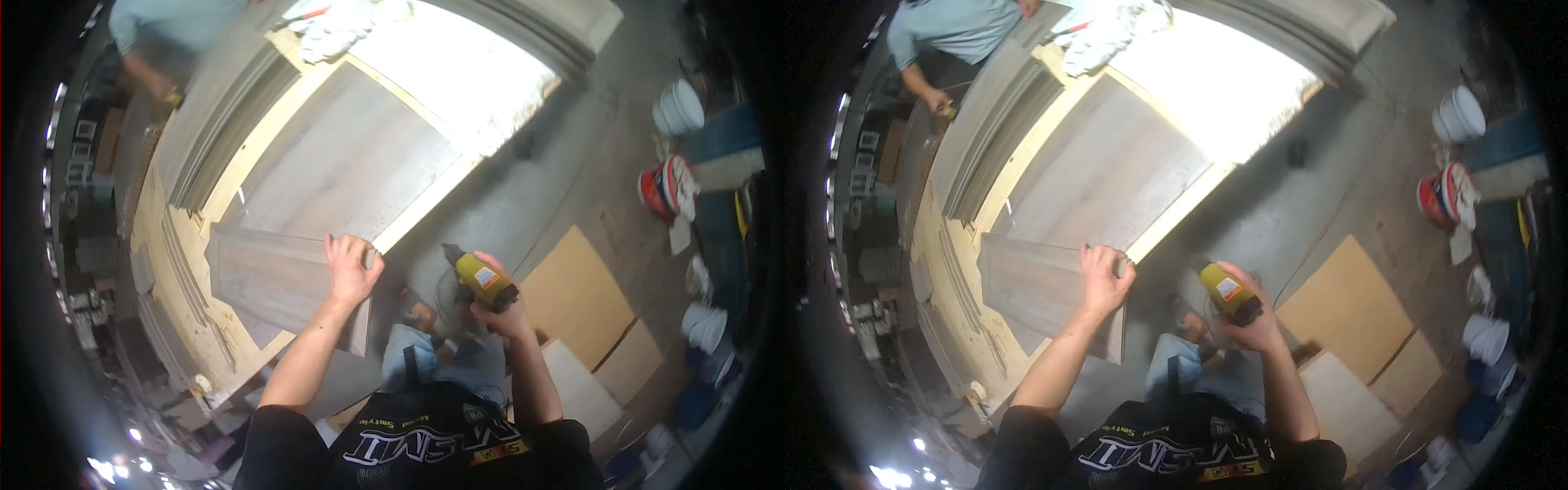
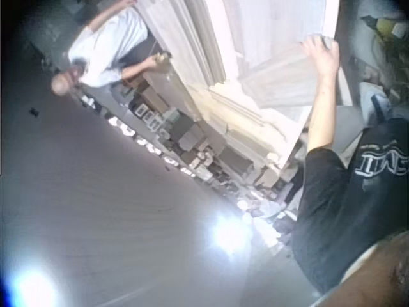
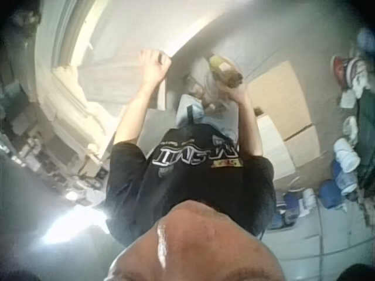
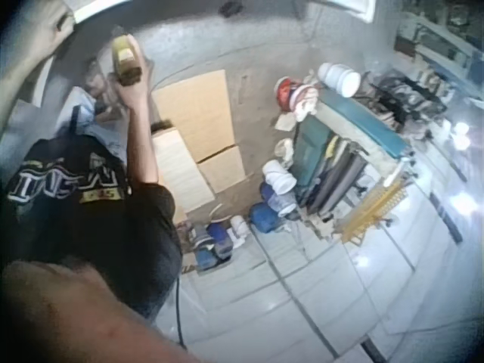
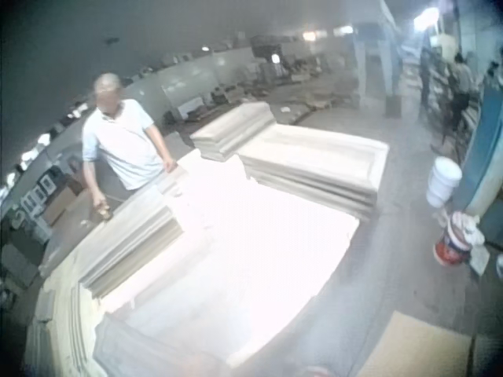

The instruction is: Assembling wooden furniture panels using a pneumatic nail gun and adhesive.

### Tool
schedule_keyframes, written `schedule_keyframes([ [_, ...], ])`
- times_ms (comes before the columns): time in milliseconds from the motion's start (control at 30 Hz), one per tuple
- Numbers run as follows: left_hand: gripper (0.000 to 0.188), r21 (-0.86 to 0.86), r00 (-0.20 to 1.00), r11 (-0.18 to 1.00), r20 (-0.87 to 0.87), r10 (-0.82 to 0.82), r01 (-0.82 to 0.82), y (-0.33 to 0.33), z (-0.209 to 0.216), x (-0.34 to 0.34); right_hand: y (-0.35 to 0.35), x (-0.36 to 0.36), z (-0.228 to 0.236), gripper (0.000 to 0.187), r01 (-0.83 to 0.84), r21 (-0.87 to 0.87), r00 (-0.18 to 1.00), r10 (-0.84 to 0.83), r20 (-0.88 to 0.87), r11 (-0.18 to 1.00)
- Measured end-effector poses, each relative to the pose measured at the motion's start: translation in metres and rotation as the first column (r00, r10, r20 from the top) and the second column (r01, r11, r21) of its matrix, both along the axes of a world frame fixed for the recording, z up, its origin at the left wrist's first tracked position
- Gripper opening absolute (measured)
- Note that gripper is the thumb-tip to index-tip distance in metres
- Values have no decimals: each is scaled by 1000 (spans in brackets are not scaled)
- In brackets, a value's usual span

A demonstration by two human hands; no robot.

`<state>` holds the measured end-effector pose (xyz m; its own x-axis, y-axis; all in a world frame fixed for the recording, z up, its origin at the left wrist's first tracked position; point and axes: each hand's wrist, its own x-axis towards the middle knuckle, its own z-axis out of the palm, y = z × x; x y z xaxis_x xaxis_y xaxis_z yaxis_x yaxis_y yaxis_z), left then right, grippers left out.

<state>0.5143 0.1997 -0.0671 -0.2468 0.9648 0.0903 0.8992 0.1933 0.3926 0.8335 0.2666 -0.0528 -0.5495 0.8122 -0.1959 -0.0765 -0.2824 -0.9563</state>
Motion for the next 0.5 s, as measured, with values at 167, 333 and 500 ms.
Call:
schedule_keyframes([
  [167, 34, 78, 982, 982, 90, 165, -172, -23, 37, 31, 72, -14, 98, 78, -175, 363, 942, 48, 332, 915],
  [333, 48, 155, 827, 814, 170, 535, -559, -130, 46, 65, 157, -82, 123, 81, -496, 487, 750, 72, 657, 719],
  [500, 67, 145, 366, 337, 342, 865, -930, -189, 1, 95, 223, -154, 73, 84, -683, 473, 529, -69, 846, 557],
])
